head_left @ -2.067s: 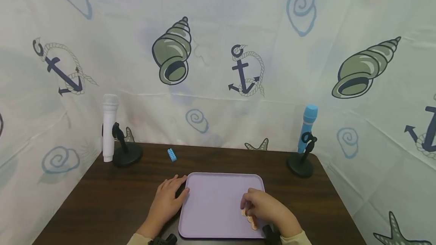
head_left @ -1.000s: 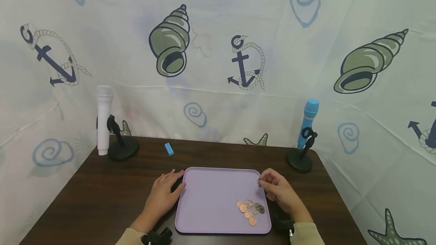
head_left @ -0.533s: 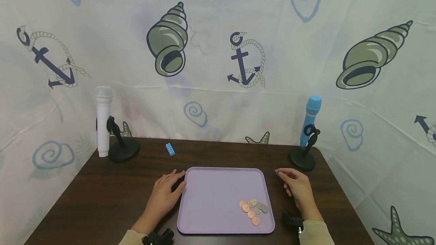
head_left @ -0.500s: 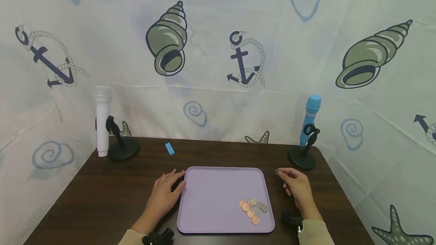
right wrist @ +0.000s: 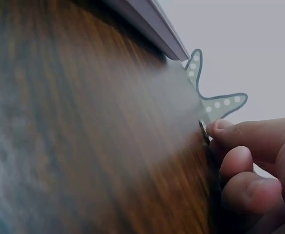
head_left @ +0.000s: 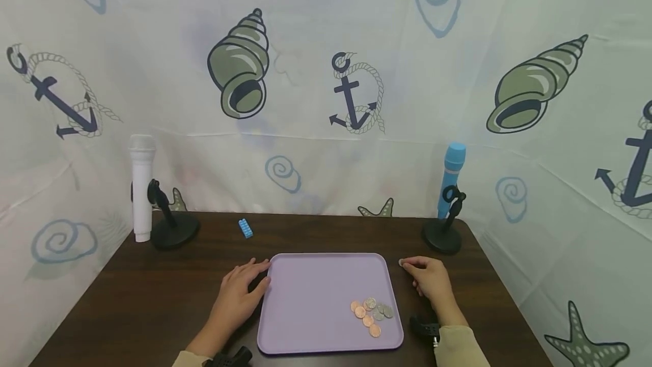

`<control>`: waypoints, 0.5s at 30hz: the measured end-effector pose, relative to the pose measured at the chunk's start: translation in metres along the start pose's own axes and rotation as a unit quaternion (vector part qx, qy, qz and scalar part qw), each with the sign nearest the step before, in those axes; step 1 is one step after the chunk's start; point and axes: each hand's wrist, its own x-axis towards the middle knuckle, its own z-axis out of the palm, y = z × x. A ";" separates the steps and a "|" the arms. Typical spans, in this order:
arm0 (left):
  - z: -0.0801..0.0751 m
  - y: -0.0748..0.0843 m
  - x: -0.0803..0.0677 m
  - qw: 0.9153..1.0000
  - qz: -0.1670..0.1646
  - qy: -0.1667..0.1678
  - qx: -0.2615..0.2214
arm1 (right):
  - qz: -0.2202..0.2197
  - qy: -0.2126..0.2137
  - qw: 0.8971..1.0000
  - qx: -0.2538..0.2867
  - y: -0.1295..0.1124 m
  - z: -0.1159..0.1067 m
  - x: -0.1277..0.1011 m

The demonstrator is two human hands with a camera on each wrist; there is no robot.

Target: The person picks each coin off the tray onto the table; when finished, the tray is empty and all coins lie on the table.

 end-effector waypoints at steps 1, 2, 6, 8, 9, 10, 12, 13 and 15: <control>0.000 0.000 -0.001 1.000 -0.001 -0.002 -0.001 | -0.001 0.000 1.000 0.000 0.001 0.001 -0.001; -0.001 0.000 -0.001 1.000 -0.001 -0.002 -0.002 | -0.004 0.003 1.000 0.001 0.001 0.001 -0.001; -0.004 0.002 0.002 1.000 0.006 0.003 0.000 | -0.010 0.012 0.999 0.037 -0.002 0.000 0.001; -0.006 0.002 0.003 1.000 0.007 0.006 0.001 | -0.012 0.013 0.998 0.066 -0.003 -0.001 0.003; -0.006 0.002 0.003 1.000 0.006 0.007 0.001 | -0.013 0.012 0.997 0.081 -0.004 -0.001 0.003; -0.006 0.002 0.003 1.000 0.005 0.007 0.002 | -0.014 0.013 0.995 0.098 -0.004 -0.001 0.003; -0.006 0.001 0.002 1.000 0.003 0.006 0.001 | -0.019 0.020 0.993 0.119 -0.005 -0.002 0.002; -0.005 0.001 0.001 1.000 0.001 0.004 -0.001 | -0.024 0.023 0.992 0.120 -0.006 -0.002 0.001; -0.003 0.000 0.000 1.000 0.000 0.001 -0.002 | -0.044 0.021 0.994 0.097 -0.013 -0.004 -0.005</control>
